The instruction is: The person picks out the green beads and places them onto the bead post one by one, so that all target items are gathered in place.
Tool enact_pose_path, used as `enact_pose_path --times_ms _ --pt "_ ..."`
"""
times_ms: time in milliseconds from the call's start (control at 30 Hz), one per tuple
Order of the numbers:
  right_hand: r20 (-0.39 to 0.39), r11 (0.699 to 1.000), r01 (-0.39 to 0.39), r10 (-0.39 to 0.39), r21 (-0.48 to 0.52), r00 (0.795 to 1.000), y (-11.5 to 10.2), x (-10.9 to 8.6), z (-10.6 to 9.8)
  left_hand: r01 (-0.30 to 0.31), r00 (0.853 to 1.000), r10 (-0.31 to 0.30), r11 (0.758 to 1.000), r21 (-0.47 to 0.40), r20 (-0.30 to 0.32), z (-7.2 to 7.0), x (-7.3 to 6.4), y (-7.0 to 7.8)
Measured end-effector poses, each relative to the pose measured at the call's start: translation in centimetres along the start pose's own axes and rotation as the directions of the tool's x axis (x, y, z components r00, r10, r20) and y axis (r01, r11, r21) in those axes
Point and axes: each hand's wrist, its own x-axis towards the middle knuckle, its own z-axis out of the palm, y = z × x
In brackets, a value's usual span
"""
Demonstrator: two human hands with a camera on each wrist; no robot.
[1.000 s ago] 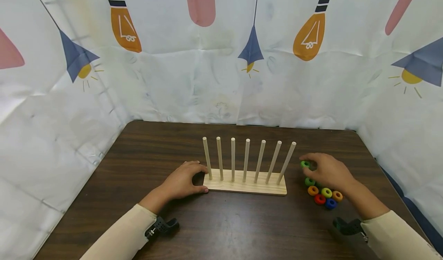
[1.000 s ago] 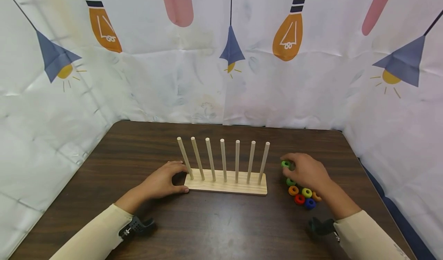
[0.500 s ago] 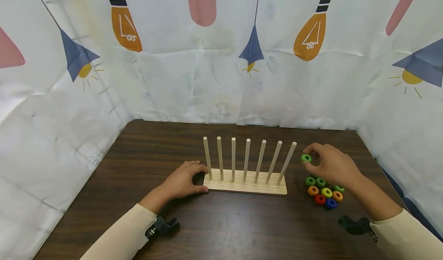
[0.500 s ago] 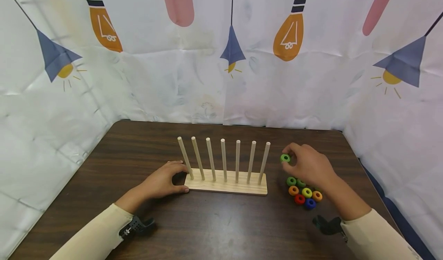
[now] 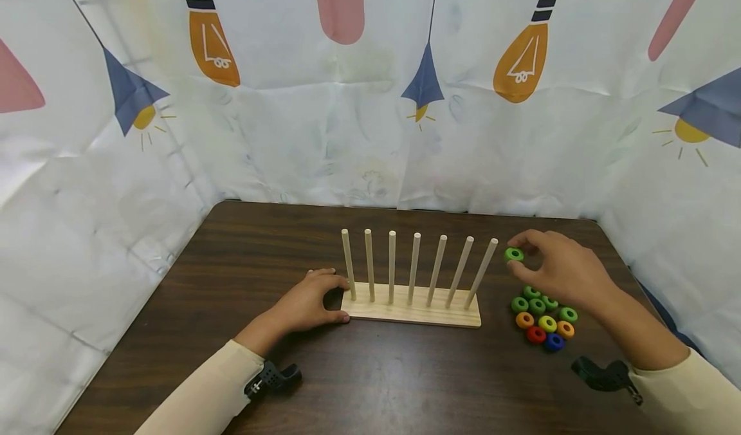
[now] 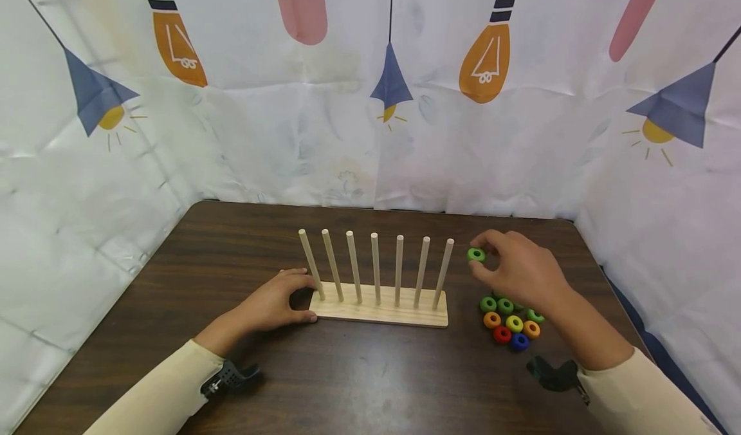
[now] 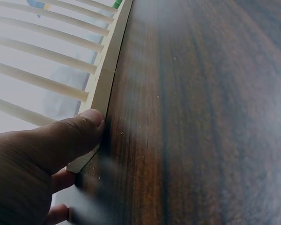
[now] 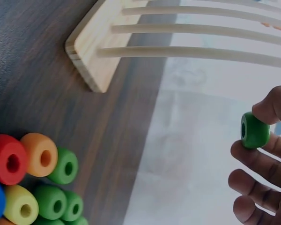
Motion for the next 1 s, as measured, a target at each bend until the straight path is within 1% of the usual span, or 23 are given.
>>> enact_pose_path --times_ms 167,433,533,733,1000 --pt "-0.010 1.000 0.000 0.001 0.014 1.000 -0.7 -0.1 -1.1 -0.006 1.000 0.006 1.000 -0.005 -0.005 0.1 0.0 -0.1" --pt "-0.044 0.999 0.029 -0.027 0.030 0.999 -1.4 -0.2 -2.4 -0.016 1.000 0.016 1.000 -0.003 -0.007 0.2 -0.1 -0.2" --pt "-0.063 0.998 0.047 -0.045 0.030 0.997 -1.6 -0.2 -2.8 -0.013 1.000 0.013 1.000 -0.001 -0.005 0.2 -0.1 -0.2" --pt "-0.119 0.994 0.107 -0.105 0.013 0.987 -1.8 -0.2 -3.4 -0.003 1.000 0.003 1.000 -0.005 -0.003 0.2 0.0 -0.1" --pt "-0.150 0.987 0.160 -0.156 0.012 0.976 -2.5 0.0 -3.9 0.000 1.000 0.000 1.000 -0.012 0.000 0.0 -0.1 0.0"
